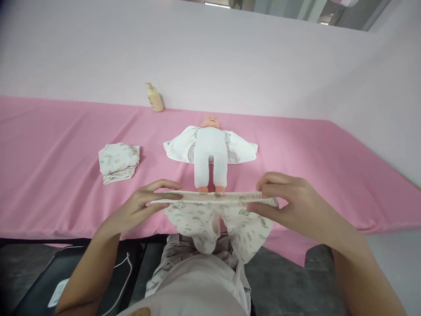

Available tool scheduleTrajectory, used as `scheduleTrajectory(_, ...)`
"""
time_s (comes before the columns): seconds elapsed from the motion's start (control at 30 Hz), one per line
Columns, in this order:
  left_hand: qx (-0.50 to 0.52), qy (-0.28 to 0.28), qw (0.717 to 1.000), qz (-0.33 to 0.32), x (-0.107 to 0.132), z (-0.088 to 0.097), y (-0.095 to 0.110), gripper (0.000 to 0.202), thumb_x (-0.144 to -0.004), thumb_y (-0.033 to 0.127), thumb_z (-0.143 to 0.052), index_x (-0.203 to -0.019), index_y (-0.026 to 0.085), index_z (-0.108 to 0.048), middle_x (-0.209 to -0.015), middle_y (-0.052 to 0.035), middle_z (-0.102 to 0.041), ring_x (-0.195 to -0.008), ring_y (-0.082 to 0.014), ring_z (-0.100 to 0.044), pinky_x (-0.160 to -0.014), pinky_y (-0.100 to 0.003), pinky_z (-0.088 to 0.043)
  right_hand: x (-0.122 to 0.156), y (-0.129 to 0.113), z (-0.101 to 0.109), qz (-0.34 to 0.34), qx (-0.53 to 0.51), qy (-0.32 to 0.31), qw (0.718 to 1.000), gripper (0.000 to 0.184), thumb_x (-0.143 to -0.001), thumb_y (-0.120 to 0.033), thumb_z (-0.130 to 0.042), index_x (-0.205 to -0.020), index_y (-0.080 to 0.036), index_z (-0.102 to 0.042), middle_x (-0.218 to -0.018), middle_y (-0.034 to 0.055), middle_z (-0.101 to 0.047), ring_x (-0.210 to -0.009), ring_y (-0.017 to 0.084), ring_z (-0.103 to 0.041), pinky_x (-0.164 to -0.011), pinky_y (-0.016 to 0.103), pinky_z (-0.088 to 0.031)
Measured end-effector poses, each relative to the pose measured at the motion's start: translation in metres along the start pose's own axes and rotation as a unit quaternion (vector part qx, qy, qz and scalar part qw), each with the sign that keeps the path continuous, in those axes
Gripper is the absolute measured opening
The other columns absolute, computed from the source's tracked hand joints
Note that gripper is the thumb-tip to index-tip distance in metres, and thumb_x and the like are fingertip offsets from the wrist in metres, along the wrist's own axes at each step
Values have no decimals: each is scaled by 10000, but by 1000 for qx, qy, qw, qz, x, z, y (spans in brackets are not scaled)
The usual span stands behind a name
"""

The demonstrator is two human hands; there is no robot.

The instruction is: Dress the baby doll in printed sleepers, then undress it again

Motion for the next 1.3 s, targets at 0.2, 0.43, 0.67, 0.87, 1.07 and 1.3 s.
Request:
scheduleTrajectory(0.2, 108, -6, 994, -27, -5, 8, -8, 249, -845, 211, -588, -1049, 292, -706, -1191, -68, -620, -1063, -207, -600, -792, -298, -554, -13, 10, -7, -110, -51, -11, 993, 357, -807, -507, -597, -587, -226, -610, -508, -24, -551, -410, 95, -448, -381, 239, -287)
scheduleTrajectory(0.43, 146, 22, 989, 11, 3, 7, -20, 148, -798, 221, -651, -906, 236, -752, -1077, -81, -668, -963, -204, -628, -772, -287, -514, -26, 5, 1, -189, -71, 140, 969, 349, -713, -514, -686, -578, -217, -561, -522, -16, -531, -435, 101, -422, -420, 256, -327)
scheduleTrajectory(0.67, 151, 147, 974, 90, 0, 21, -45, 139, -774, 296, -672, -844, 191, -732, -834, -50, -681, -697, -138, -588, -529, -223, -412, -16, 15, -5, -236, -95, 249, 934, 259, -723, -384, -698, -653, -235, -498, -508, -54, -360, -451, 104, -328, -418, 256, -280)
scheduleTrajectory(0.87, 265, 186, 941, 97, -22, 19, -37, 232, -716, 242, -716, -804, 199, -505, -666, 63, -525, -499, -51, -446, -447, -170, -327, -7, 17, -13, -231, -115, 351, 900, 302, -760, -260, -653, -1029, -241, -518, -586, -70, -353, -461, 107, -345, -416, 246, -308)
scheduleTrajectory(1.07, 462, 55, 882, 82, -17, -58, 9, 258, -780, 240, -642, -862, 225, -397, -733, 50, -462, -591, -68, -465, -517, -174, -385, 3, -82, -56, -102, -82, 341, 931, 198, -859, -144, -486, -1038, -216, -532, -739, 13, -533, -585, 126, -500, -507, 246, -424)
scheduleTrajectory(1.3, 358, -43, 931, -55, 12, -101, 56, 304, -880, 229, -497, -1162, 276, -395, -1102, -66, -499, -1023, -191, -510, -884, -335, -442, 48, -79, -63, -135, -137, 304, 933, 289, -801, -145, -563, -1073, -232, -518, -866, 54, -505, -729, 166, -550, -555, 267, -481)
Point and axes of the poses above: each hand's wrist, its own x-axis away from the middle knuckle, its own z-axis out of the back of the hand, y = z × x, the point moved 9 cm from there along -x, towards the middle knuckle
